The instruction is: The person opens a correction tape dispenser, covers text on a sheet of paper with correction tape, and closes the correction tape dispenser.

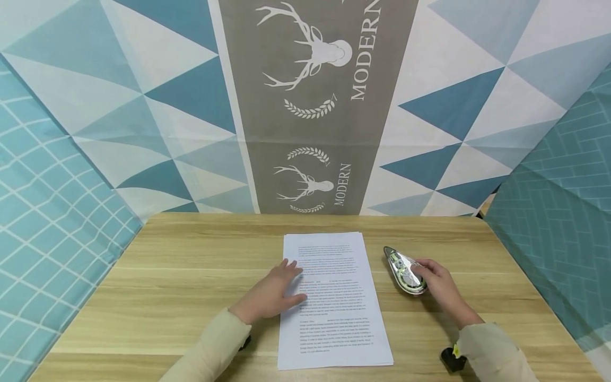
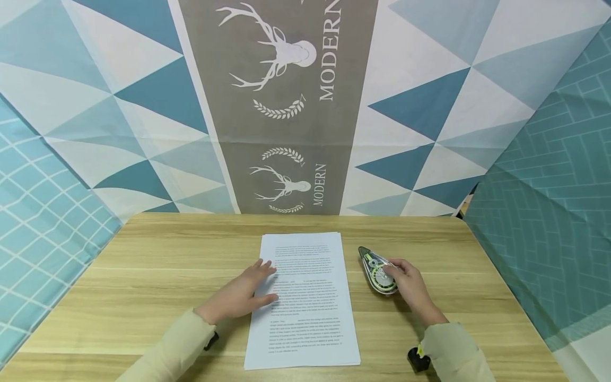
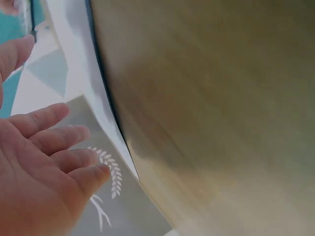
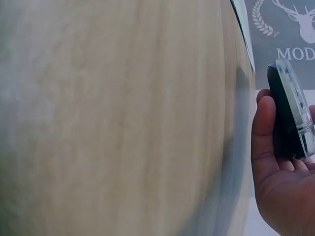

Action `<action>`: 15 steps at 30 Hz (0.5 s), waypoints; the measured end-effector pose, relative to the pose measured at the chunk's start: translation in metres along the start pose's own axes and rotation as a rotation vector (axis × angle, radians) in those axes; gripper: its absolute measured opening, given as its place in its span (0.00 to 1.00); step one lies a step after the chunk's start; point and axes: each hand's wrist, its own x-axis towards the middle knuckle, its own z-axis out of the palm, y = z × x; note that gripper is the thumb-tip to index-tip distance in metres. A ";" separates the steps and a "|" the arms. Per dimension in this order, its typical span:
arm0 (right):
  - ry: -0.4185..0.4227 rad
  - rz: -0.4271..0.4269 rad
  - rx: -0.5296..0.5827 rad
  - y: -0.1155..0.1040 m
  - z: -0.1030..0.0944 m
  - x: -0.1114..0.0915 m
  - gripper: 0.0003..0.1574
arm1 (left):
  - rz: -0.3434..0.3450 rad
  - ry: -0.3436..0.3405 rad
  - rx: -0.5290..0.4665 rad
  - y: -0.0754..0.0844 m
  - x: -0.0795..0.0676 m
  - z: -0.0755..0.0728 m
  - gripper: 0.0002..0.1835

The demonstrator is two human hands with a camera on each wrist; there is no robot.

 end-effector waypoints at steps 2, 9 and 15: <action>0.005 0.012 0.011 0.001 -0.001 0.000 0.32 | 0.011 -0.039 0.041 0.001 0.001 -0.001 0.36; -0.023 0.045 0.148 0.003 -0.001 0.001 0.33 | 0.042 -0.132 0.139 0.004 0.003 -0.002 0.38; -0.018 0.055 0.180 0.002 -0.001 0.001 0.32 | 0.043 -0.202 0.187 0.006 0.004 -0.002 0.40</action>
